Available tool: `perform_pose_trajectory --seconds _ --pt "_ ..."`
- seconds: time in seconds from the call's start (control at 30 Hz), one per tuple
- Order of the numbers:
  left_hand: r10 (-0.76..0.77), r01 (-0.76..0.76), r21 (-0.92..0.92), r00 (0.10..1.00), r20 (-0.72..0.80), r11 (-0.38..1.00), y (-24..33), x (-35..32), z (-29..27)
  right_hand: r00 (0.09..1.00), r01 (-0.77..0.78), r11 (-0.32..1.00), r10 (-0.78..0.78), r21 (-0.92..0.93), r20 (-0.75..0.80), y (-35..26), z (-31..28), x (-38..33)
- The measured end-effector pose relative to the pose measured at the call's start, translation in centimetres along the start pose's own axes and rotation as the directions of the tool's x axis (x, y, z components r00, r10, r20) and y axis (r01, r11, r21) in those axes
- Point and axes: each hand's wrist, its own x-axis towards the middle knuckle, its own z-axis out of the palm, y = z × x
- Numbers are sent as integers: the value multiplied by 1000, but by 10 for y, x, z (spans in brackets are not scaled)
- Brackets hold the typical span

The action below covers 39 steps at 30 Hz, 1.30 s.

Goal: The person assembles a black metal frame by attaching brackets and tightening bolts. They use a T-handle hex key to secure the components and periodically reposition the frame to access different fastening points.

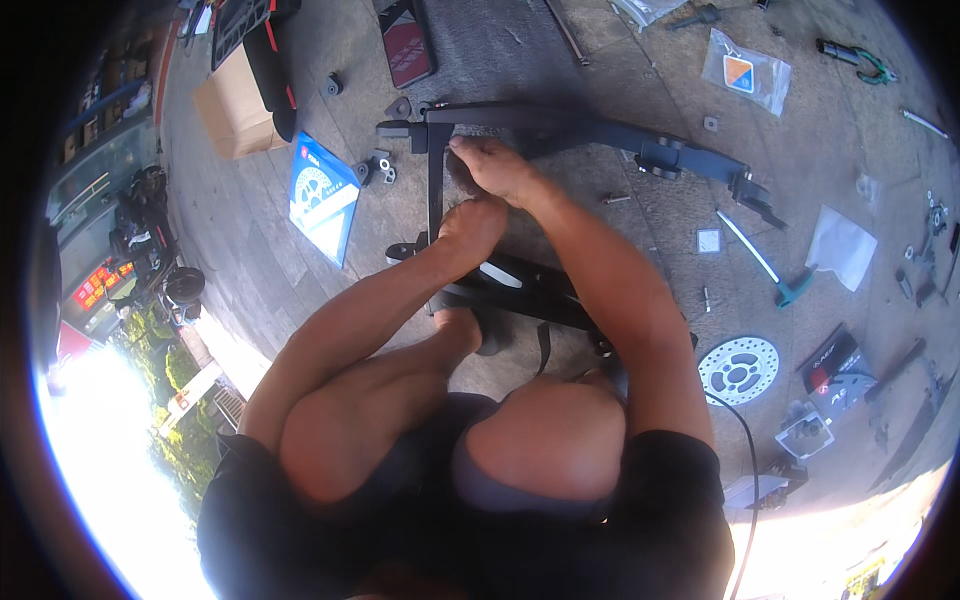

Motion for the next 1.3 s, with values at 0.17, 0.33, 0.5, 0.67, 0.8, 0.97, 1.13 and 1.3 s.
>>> perform_pose_trajectory --seconds 0.17,0.33,0.5,0.67,0.8,0.97,1.13,1.3 --pt "-63 67 -69 997 54 995 -3 3 1 998 46 997 -49 -64 -34 7 4 6" --pt "-76 67 -88 992 -104 994 -6 5 13 923 164 620 -371 -768 -102 -5 -12 -27" --pt "-7 7 1 983 -185 1000 -11 8 27 948 -1 112 -316 -994 -37 -25 -69 -117" --pt "-74 39 -179 978 -194 983 -12 7 21 978 -42 92 -200 -995 -60 -28 -91 -152" --pt "-75 28 -213 974 -213 977 -7 2 14 990 -80 22 -114 -997 -82 -17 -100 -152" --pt "-178 31 -604 966 -186 796 10 -6 6 911 43 211 -410 -977 -49 -4 -106 -160" --pt "-116 277 -955 950 288 -104 35 -9 -13 916 137 875 -290 -465 -277 0 -80 -154" --pt "-48 227 -946 968 245 -232 46 -13 -32 844 370 901 -428 -228 -322 4 -56 -147"
